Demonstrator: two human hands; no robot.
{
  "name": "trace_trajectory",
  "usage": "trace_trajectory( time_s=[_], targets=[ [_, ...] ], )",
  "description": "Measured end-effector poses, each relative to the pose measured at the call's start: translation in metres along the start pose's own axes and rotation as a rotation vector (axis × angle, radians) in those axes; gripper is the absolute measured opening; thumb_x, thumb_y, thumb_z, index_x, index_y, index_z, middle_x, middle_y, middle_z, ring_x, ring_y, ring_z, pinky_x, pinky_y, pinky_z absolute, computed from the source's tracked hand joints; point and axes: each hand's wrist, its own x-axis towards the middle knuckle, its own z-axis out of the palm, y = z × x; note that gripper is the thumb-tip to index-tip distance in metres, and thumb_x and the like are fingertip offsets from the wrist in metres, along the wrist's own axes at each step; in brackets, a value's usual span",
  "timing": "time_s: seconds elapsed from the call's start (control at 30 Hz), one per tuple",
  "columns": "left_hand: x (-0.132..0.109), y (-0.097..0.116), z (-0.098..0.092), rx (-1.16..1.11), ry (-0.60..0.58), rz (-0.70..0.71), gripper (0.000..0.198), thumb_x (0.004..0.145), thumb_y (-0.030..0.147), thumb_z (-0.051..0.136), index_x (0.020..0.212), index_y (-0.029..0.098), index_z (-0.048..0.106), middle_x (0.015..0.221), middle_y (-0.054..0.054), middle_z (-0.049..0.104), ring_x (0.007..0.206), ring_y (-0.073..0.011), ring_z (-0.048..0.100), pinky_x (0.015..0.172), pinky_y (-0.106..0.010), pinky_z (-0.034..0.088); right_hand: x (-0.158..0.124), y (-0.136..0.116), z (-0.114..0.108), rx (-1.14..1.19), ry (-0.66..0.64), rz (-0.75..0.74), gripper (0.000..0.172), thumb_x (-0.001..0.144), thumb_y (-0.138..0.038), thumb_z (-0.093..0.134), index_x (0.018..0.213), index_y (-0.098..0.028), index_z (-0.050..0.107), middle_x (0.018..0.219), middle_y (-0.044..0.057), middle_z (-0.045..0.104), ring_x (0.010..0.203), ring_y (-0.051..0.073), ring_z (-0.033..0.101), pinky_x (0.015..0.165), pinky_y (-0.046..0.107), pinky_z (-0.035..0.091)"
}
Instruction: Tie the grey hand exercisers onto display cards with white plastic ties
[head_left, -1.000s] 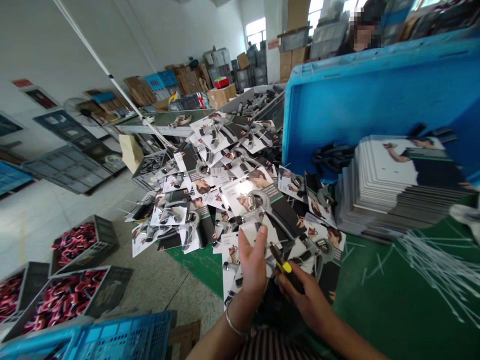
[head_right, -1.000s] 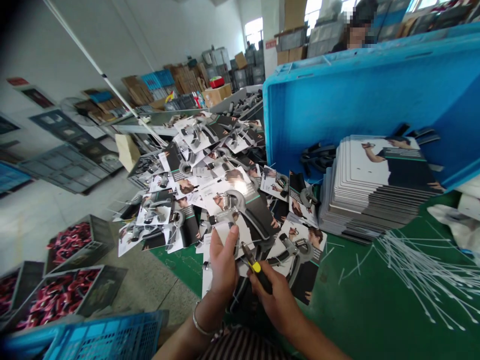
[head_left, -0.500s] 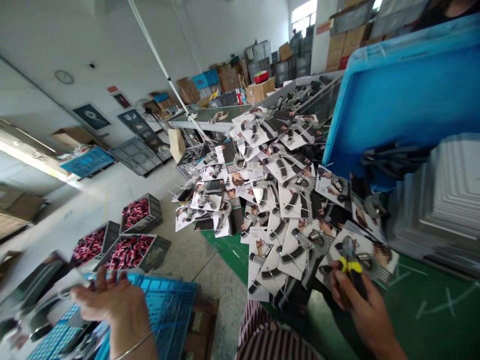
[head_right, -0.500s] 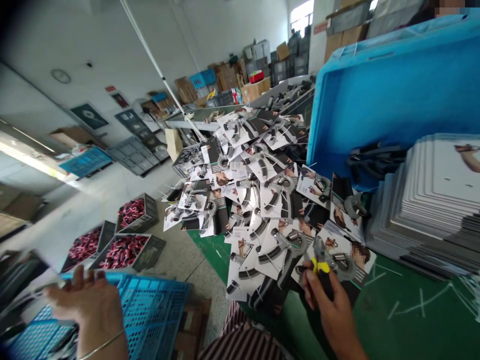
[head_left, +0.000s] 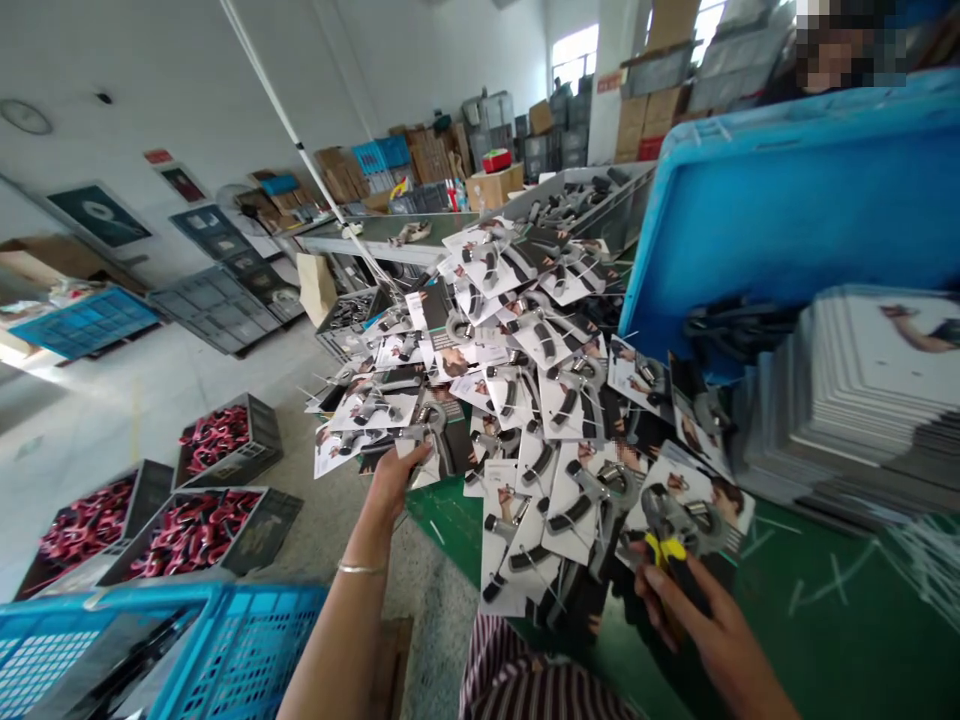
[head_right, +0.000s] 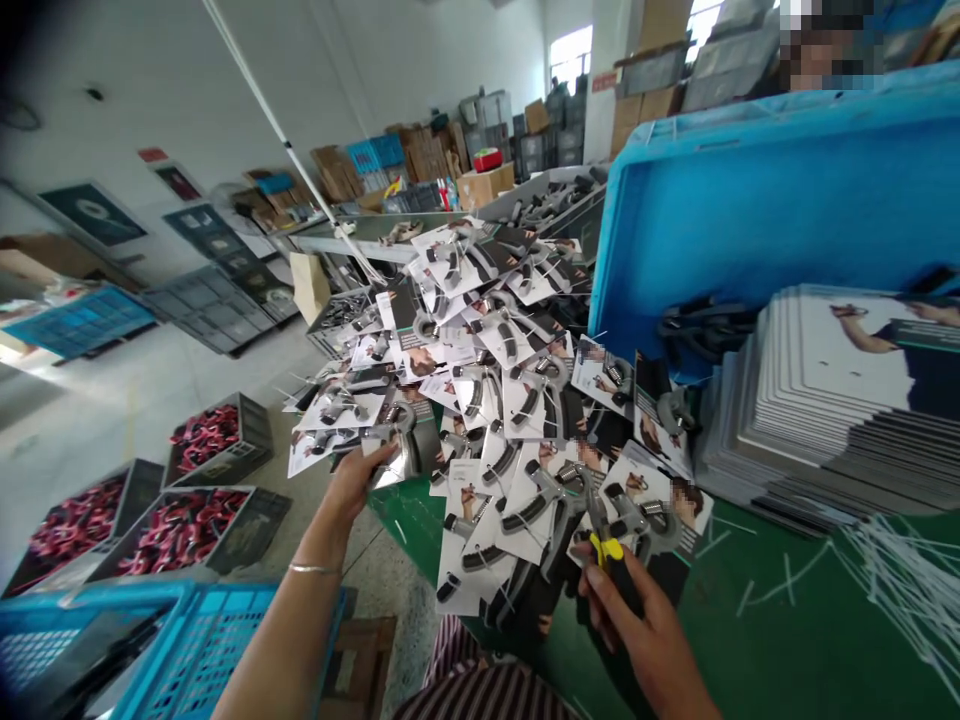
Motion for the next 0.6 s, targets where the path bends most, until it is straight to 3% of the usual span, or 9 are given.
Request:
trace_trajectory(
  time_s=[0.1,0.2,0.3,0.4,0.5,0.6],
  targets=[
    [-0.028,0.01,-0.009,0.033,0.025,-0.002,0.042,0.068,0.041,0.08,0.095,0.012,0.07,0.085,-0.007,0.074,0.071,-0.0201,0.066,0.067,-0.031,0.051,0.008,-0.009,-0.002,-0.03,-0.034,0.0,0.052,0.082,-0.057,0.068,0.115,-0.018,0.063,0.08,0.006,0.069,0.058,0.018,0.06,0.042,0.026,0.048],
    [-0.064,0.027,-0.007,0.094,0.116,0.103,0.041,0.071,0.043,0.079,0.1,0.015,0.069,0.092,-0.005,0.073,0.08,-0.0203,0.066,0.072,-0.028,0.05,0.018,-0.021,-0.005,-0.193,-0.093,-0.075,0.047,0.088,-0.055,0.06,0.119,-0.02,0.061,0.089,0.008,0.072,0.065,0.022,0.066,0.05,0.031,0.054],
    [-0.096,0.049,0.006,0.093,0.096,0.15,0.046,0.075,0.043,0.076,0.111,0.017,0.065,0.099,-0.006,0.073,0.086,-0.0222,0.067,0.076,-0.029,0.05,0.026,-0.034,-0.011,-0.52,-0.087,-0.307,0.044,0.094,-0.048,0.054,0.131,-0.025,0.056,0.107,0.008,0.073,0.091,0.027,0.07,0.079,0.04,0.059],
    [-0.121,0.062,0.026,0.022,-0.06,0.069,0.045,0.078,0.044,0.074,0.112,0.017,0.064,0.099,-0.007,0.073,0.085,-0.0222,0.067,0.076,-0.03,0.05,0.029,-0.051,-0.016,-0.861,-0.08,-0.578,0.048,0.096,-0.036,0.052,0.143,-0.028,0.046,0.134,0.01,0.062,0.122,0.029,0.058,0.105,0.047,0.046],
    [-0.138,0.066,0.048,-0.075,-0.262,-0.044,0.045,0.076,0.043,0.076,0.11,0.017,0.064,0.094,-0.006,0.074,0.078,-0.0201,0.066,0.072,-0.029,0.051,0.03,-0.071,-0.022,-1.115,-0.111,-0.748,0.061,0.093,-0.025,0.054,0.151,-0.025,0.037,0.134,0.013,0.058,0.121,0.031,0.055,0.103,0.05,0.045],
    [-0.147,0.065,0.07,-0.208,-0.448,-0.127,0.047,0.077,0.041,0.076,0.115,0.017,0.064,0.099,-0.007,0.075,0.075,-0.0186,0.068,0.072,-0.029,0.051,0.03,-0.088,-0.027,-1.303,-0.128,-0.795,0.072,0.086,-0.019,0.059,0.154,-0.018,0.033,0.129,0.016,0.058,0.112,0.033,0.054,0.096,0.051,0.045]
  ],
)
